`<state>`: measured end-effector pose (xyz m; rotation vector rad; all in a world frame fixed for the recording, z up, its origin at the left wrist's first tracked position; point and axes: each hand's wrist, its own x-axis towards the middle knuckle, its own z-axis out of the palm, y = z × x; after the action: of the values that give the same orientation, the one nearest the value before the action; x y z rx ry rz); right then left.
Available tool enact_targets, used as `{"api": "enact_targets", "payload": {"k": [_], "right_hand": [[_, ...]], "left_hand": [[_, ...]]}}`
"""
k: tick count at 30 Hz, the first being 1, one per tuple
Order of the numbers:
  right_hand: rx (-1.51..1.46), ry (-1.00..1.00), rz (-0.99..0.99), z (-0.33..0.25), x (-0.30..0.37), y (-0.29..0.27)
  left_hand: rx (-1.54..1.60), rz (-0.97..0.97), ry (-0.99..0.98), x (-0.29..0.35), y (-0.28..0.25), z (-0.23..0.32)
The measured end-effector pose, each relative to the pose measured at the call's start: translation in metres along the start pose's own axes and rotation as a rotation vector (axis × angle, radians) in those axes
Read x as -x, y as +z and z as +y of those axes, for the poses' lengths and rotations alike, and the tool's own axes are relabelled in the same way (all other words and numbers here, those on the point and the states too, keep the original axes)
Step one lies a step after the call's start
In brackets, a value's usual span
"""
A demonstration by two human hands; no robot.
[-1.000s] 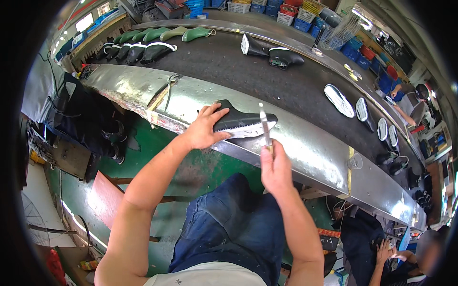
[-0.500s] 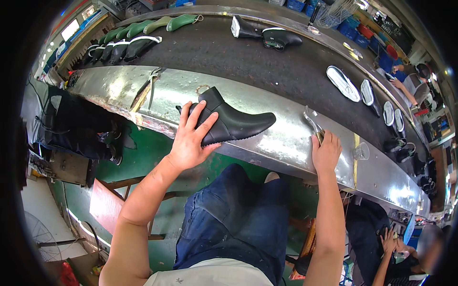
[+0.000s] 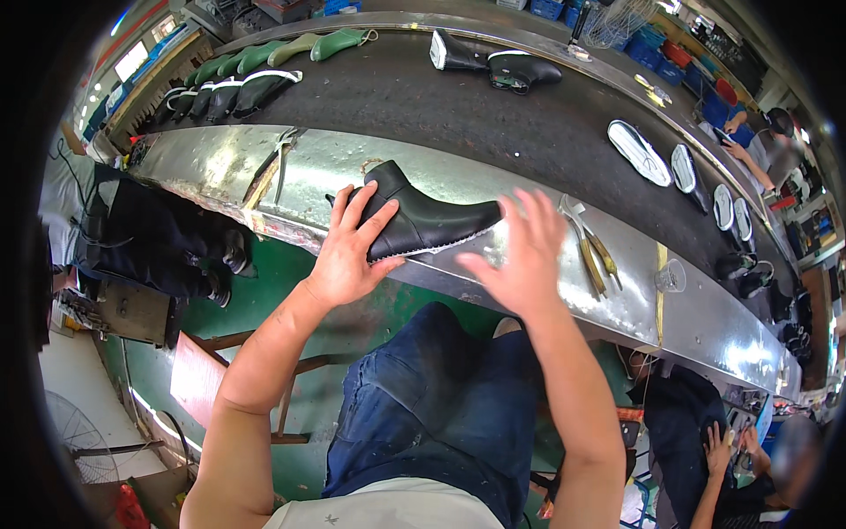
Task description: Pull and hammer shoe uppers onto lasts using pincers and a hammer on a conveyor assembly line.
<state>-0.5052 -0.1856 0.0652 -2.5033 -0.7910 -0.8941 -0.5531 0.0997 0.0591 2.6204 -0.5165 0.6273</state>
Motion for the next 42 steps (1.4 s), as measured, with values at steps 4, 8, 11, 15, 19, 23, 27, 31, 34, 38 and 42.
{"api": "enact_targets", "payload": {"k": [4,8,11,15,19,23,27,31,34,38,42], "right_hand": [[0.029,0.104,-0.157,-0.039,-0.028,0.029],[-0.246,0.088,-0.233,-0.022,-0.028,0.033],[-0.290,-0.008,-0.203,-0.020,-0.028,0.033],[-0.294,-0.086,-0.212,-0.014,-0.027,0.032],[-0.357,-0.084,-0.253,-0.016,-0.035,0.025],[-0.380,0.102,-0.106,-0.031,-0.028,0.064],[-0.292,0.139,0.140,-0.041,-0.020,0.073],[-0.273,0.038,0.094,-0.036,-0.018,0.069],[-0.231,0.000,0.085,-0.031,-0.020,0.071],[-0.116,-0.039,0.094,-0.028,-0.022,0.077],[-0.098,-0.065,0.033,-0.024,-0.021,0.073]], "left_hand": [[-0.001,-0.009,-0.011,-0.002,0.001,0.002],[0.095,-0.062,-0.052,-0.009,0.001,-0.004],[0.097,-0.072,-0.058,-0.009,-0.001,-0.006],[0.116,-0.072,-0.063,-0.009,-0.003,-0.007],[0.138,-0.086,-0.095,-0.012,-0.001,-0.008],[0.151,-0.103,-0.122,-0.013,0.000,-0.009],[0.194,-0.127,-0.151,-0.015,-0.003,-0.009],[0.205,-0.133,-0.157,-0.015,-0.002,-0.012],[0.218,-0.139,-0.162,-0.017,0.002,-0.019],[0.256,-0.161,-0.193,-0.019,0.004,-0.023],[0.264,-0.171,-0.215,-0.021,0.005,-0.023]]}}
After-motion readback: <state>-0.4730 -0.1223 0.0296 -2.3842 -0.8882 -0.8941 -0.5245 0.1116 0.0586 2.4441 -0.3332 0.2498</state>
